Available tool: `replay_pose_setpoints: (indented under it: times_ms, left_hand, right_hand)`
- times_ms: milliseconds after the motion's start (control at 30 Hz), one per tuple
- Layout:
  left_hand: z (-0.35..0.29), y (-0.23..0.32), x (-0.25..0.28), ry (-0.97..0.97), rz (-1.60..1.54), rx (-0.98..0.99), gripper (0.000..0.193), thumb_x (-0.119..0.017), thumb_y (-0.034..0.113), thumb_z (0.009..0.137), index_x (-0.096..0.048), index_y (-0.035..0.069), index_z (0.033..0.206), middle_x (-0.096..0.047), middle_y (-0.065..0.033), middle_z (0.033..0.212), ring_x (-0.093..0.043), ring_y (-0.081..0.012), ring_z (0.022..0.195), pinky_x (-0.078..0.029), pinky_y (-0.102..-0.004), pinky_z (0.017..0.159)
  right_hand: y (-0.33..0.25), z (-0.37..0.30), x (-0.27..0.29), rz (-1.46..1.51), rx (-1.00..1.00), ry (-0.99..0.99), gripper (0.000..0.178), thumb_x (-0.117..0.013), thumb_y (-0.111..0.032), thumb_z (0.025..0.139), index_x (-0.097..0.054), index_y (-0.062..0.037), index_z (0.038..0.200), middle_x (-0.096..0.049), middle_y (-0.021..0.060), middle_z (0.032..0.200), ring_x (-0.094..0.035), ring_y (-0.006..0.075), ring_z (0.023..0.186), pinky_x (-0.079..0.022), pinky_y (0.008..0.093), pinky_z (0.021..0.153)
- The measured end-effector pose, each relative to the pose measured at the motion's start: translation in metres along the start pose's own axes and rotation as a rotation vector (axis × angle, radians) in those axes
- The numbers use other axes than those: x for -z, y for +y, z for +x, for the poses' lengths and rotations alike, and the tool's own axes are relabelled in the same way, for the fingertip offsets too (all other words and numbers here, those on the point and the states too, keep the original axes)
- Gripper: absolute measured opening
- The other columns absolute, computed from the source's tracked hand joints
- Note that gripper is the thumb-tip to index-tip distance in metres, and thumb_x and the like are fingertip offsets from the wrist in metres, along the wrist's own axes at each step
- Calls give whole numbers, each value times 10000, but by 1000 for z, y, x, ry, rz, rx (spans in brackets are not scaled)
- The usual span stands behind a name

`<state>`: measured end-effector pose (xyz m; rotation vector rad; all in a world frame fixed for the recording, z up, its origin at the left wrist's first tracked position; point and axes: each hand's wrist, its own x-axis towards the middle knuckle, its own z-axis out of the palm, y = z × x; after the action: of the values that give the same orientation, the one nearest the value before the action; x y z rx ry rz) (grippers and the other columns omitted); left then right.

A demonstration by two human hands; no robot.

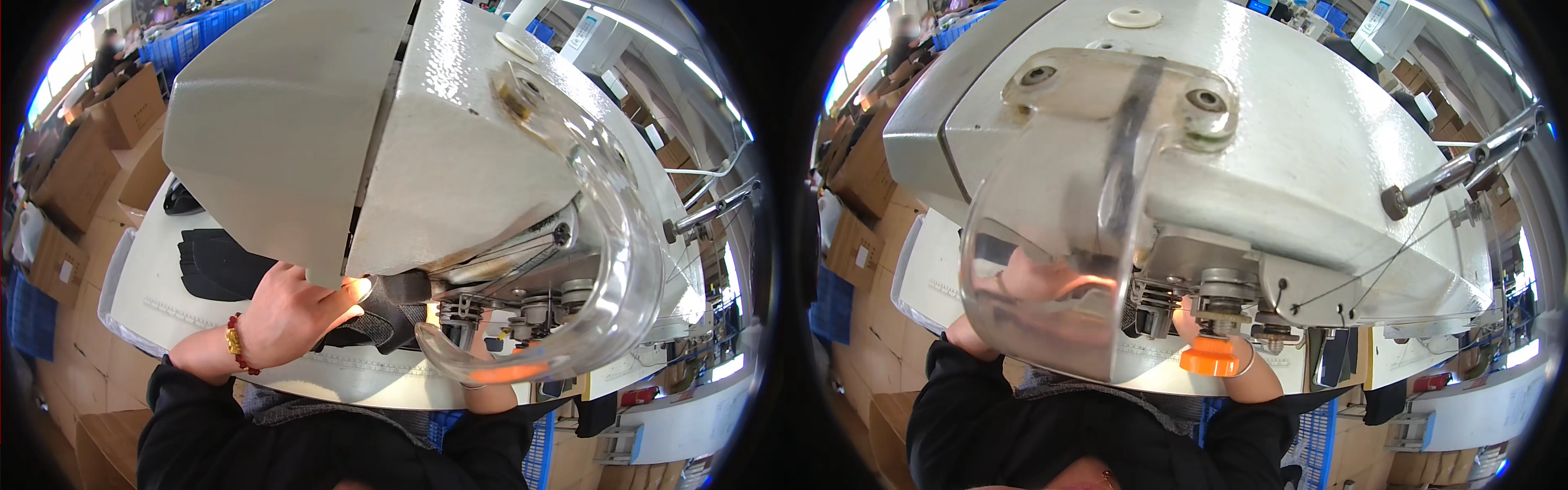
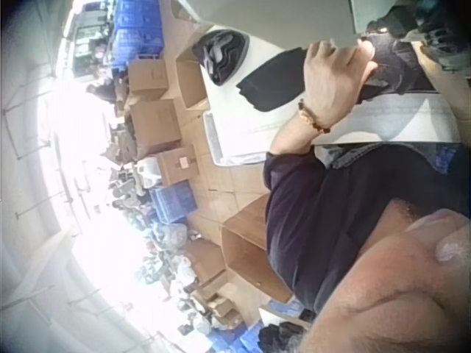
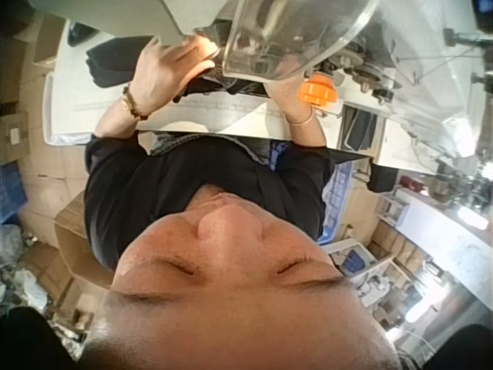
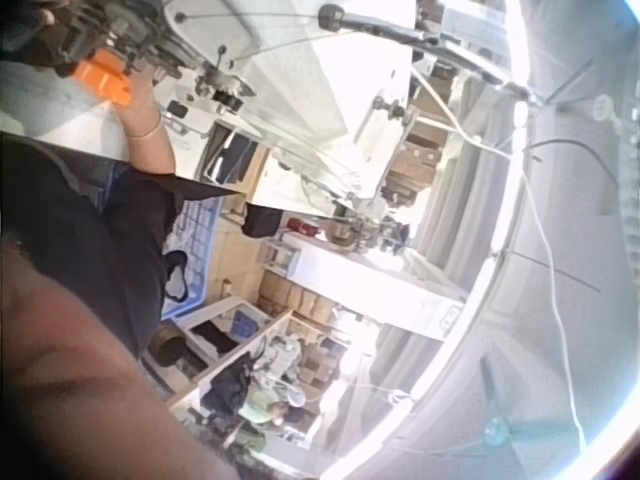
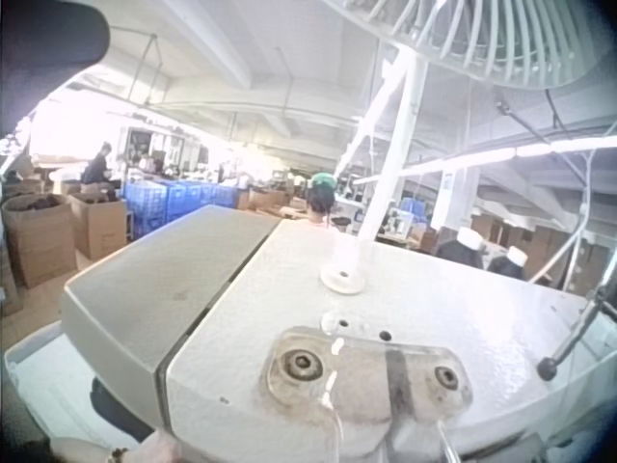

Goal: The person retrieves fabric shoe components from a crate and stitches them together using a sewing machine.

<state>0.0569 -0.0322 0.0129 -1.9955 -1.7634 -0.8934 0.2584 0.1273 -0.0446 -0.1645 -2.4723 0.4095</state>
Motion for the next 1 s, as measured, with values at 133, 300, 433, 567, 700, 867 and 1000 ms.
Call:
replay_pose_setpoints:
  times_ms: [133, 300, 433, 567, 700, 867, 1000]
  left_hand:
    - [-1, -2, -6, 49, 1, -12, 346, -791, 190, 718, -679, 84, 1027, -589, -40, 909, -557, -253, 850, -469, -384, 718]
    - [-4, -5, -16, 96, 18, -20, 337, -772, 180, 738, -680, 77, 1046, -584, -46, 923, -553, -255, 870, -467, -384, 732]
    - [4, 0, -23, 91, 3, -62, 314, -754, 162, 744, -690, 63, 1035, -575, -51, 911, -557, -255, 856, -466, -384, 726]
    - [-10, -4, -25, 93, 26, -4, 268, -748, 138, 734, -693, 53, 982, -567, -61, 896, -564, -257, 836, -464, -385, 718]
    - [-1, 10, -11, 117, 31, 45, 225, -745, 110, 718, -673, 39, 920, -565, -79, 888, -571, -269, 811, -465, -384, 705]
    - [-4, 5, -7, 51, -61, 28, 209, -723, 68, 715, -658, 32, 910, -592, -89, 919, -586, -282, 842, -477, -385, 728]
    - [2, -8, 14, -87, -215, 1, 201, -690, 24, 719, -654, 32, 916, -610, -91, 939, -598, -288, 883, -489, -388, 758]
  right_hand:
    - [18, -44, 8, 70, 0, -33, 332, -687, -85, 726, -626, -5, 1042, -607, 167, 1056, -611, 312, 943, -505, 403, 762]
    - [51, -92, 22, 172, 3, -74, 338, -686, -79, 726, -622, -14, 1051, -606, 164, 1050, -612, 310, 935, -506, 396, 756]
    - [51, -35, -32, 227, -23, -84, 342, -685, -75, 726, -619, -21, 1057, -605, 162, 1046, -612, 308, 929, -507, 390, 751]
    - [-42, 33, 0, -248, 374, 160, 307, -684, -46, 745, -641, -34, 1050, -608, 158, 1050, -626, 283, 884, -511, 348, 705]
    - [-23, 39, 2, -512, 611, 203, 261, -691, -44, 749, -677, -28, 1010, -625, 163, 1042, -637, 262, 836, -516, 326, 677]
    - [-21, 38, -1, -349, 575, 277, 236, -710, -63, 713, -714, -27, 946, -657, 175, 1007, -639, 272, 823, -528, 327, 707]
    - [-35, 32, -1, -271, 454, 224, 248, -689, -65, 731, -708, -34, 976, -664, 156, 997, -647, 267, 848, -532, 356, 725]
